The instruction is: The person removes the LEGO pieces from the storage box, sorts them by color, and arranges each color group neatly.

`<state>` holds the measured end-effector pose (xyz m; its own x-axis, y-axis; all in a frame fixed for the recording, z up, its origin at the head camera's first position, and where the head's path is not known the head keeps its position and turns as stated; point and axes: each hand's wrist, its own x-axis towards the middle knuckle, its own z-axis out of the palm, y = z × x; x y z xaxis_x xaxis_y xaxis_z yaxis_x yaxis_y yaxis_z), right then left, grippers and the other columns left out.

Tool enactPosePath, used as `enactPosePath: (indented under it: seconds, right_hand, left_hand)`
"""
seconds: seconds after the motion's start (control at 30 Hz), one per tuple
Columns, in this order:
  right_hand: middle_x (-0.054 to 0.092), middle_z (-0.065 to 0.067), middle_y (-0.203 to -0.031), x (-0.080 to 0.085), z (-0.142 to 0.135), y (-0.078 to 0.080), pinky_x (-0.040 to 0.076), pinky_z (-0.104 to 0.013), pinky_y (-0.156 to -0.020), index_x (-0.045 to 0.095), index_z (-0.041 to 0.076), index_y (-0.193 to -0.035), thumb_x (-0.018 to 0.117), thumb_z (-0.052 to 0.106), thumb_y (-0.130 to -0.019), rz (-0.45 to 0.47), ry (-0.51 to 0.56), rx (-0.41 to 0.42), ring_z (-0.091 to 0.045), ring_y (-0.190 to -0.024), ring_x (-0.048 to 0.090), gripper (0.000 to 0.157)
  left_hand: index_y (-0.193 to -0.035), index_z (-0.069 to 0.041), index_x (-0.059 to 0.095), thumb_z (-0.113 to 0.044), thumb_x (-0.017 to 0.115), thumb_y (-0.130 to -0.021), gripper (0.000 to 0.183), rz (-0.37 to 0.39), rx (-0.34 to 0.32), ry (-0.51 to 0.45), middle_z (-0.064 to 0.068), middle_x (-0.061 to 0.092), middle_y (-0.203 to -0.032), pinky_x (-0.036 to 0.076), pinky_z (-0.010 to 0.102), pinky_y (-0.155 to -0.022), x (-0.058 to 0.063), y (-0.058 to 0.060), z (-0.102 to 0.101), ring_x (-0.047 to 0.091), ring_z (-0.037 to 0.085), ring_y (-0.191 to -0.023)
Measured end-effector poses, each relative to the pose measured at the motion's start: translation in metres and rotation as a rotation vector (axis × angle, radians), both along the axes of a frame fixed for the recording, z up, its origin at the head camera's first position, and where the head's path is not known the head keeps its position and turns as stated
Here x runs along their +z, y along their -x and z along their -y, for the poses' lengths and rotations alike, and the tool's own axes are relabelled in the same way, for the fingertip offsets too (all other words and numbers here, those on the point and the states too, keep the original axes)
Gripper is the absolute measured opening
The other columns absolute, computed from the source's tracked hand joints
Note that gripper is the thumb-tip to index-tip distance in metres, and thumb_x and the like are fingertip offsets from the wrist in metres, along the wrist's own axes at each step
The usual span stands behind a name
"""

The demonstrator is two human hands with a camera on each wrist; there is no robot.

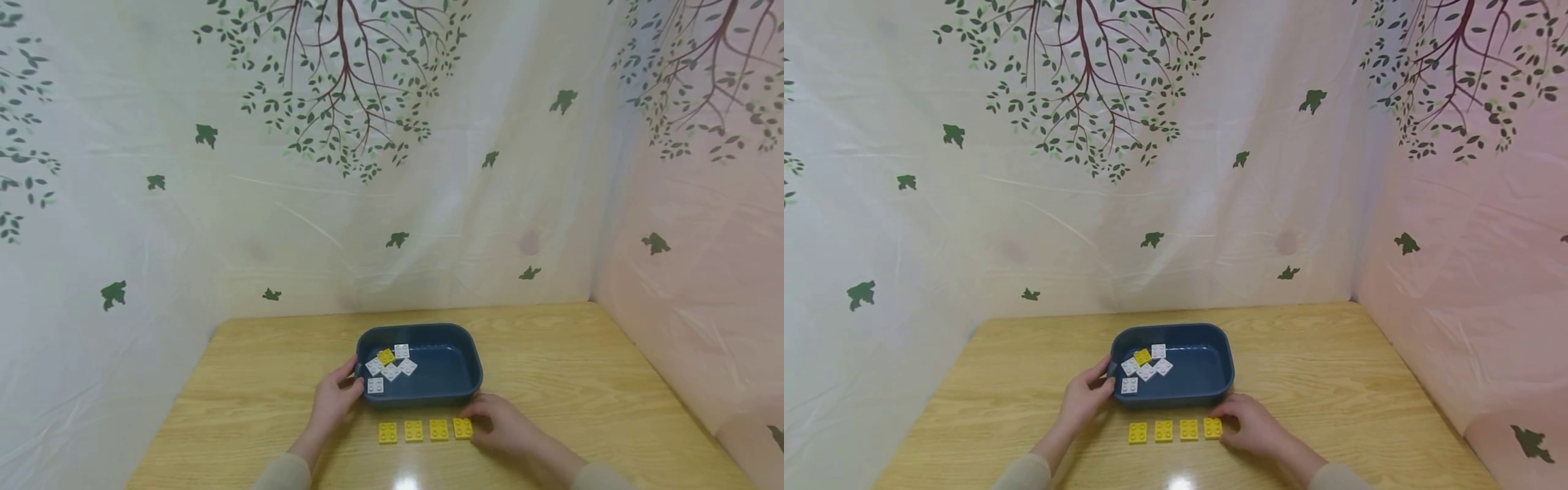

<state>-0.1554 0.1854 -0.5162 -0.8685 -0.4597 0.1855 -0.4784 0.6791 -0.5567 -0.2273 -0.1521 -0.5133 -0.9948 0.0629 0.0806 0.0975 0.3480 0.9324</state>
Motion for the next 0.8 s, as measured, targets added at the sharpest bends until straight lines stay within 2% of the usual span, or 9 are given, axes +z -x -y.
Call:
enactPosePath:
  seconds: [0.17,0.3,0.4,0.53,0.8]
  right_hand:
    - [0.067,-0.001,-0.11,-0.001,0.001,-0.001,0.048,-0.049,-0.096,0.074,0.018,-0.106,0.082,0.014,-0.074,0.01,0.005,-0.014,-0.025,-0.106,0.061,0.033]
    - [0.067,-0.004,-0.115,0.0,-0.001,-0.002,0.046,-0.054,-0.098,0.073,0.018,-0.108,0.081,0.014,-0.074,0.046,0.056,-0.027,-0.03,-0.111,0.06,0.034]
    - [0.069,-0.003,-0.114,0.002,-0.003,-0.001,0.049,-0.049,-0.096,0.072,0.015,-0.109,0.08,0.013,-0.077,0.033,0.089,-0.009,-0.026,-0.109,0.062,0.033]
    - [0.07,0.002,-0.11,0.012,-0.004,0.001,0.055,-0.036,-0.088,0.071,0.009,-0.112,0.078,0.011,-0.082,0.02,0.12,0.043,-0.014,-0.101,0.064,0.03]
    - [0.071,-0.005,-0.108,0.035,0.003,0.003,0.057,-0.029,-0.081,0.071,0.005,-0.114,0.076,0.012,-0.085,0.064,0.184,0.097,-0.01,-0.094,0.064,0.03]
  left_hand:
    - [-0.14,-0.004,0.056,-0.008,0.067,-0.089,0.052,0.002,0.002,0.014,0.02,0.055,-0.139,0.052,0.045,-0.095,0.0,0.0,0.0,0.063,0.034,-0.111]
    - [-0.14,-0.004,0.055,-0.008,0.067,-0.089,0.052,-0.005,-0.002,0.017,0.021,0.055,-0.139,0.052,0.045,-0.095,-0.001,0.0,0.0,0.063,0.035,-0.111]
    - [-0.14,-0.004,0.055,-0.009,0.067,-0.09,0.052,-0.01,-0.004,0.014,0.02,0.055,-0.139,0.052,0.045,-0.096,-0.002,0.0,0.0,0.063,0.034,-0.112]
    - [-0.14,-0.004,0.055,-0.009,0.067,-0.09,0.052,-0.011,-0.004,0.013,0.02,0.055,-0.139,0.052,0.045,-0.096,-0.002,-0.001,0.0,0.062,0.034,-0.112]
    - [-0.141,-0.005,0.055,-0.009,0.066,-0.091,0.051,0.001,-0.001,0.016,0.02,0.054,-0.14,0.053,0.044,-0.094,0.0,-0.001,0.0,0.062,0.035,-0.113]
